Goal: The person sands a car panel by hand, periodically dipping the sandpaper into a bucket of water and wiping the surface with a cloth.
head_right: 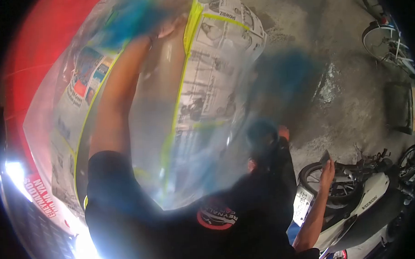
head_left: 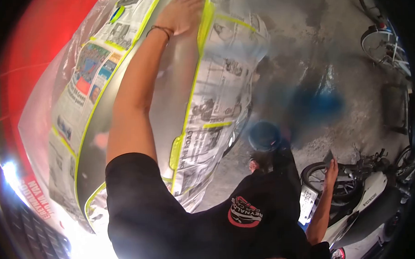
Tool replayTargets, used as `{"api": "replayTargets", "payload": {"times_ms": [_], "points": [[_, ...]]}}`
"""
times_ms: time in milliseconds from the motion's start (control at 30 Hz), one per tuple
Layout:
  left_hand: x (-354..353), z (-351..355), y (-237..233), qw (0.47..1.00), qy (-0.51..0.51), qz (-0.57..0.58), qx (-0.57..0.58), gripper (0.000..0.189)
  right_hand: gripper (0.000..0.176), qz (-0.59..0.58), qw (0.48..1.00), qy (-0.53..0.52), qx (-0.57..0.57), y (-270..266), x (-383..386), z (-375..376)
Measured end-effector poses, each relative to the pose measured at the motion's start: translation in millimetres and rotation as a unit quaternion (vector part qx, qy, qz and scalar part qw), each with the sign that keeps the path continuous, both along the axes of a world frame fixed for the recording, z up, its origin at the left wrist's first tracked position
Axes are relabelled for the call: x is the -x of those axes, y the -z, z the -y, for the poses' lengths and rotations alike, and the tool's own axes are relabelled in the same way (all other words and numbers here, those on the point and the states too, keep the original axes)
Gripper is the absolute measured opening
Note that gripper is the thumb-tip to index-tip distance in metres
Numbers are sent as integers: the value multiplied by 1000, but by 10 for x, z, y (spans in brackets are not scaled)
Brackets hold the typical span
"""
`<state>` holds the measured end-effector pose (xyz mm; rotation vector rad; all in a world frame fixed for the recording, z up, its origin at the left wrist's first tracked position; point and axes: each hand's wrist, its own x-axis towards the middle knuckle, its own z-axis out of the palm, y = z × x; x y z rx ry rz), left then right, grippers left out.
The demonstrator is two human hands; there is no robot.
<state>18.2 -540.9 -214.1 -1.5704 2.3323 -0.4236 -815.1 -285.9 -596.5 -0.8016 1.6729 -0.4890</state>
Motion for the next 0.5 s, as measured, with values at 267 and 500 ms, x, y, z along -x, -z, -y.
{"api": "replayTargets", "payload": {"times_ms": [267, 500], "points": [[490, -2348, -171, 980, 139, 14, -140, 49, 66, 65, 980, 117, 145, -418, -595, 282], [866, -4141, -330, 966, 59, -33, -249, 54, 60, 153, 962, 81, 210, -1193, -1564, -24]]}}
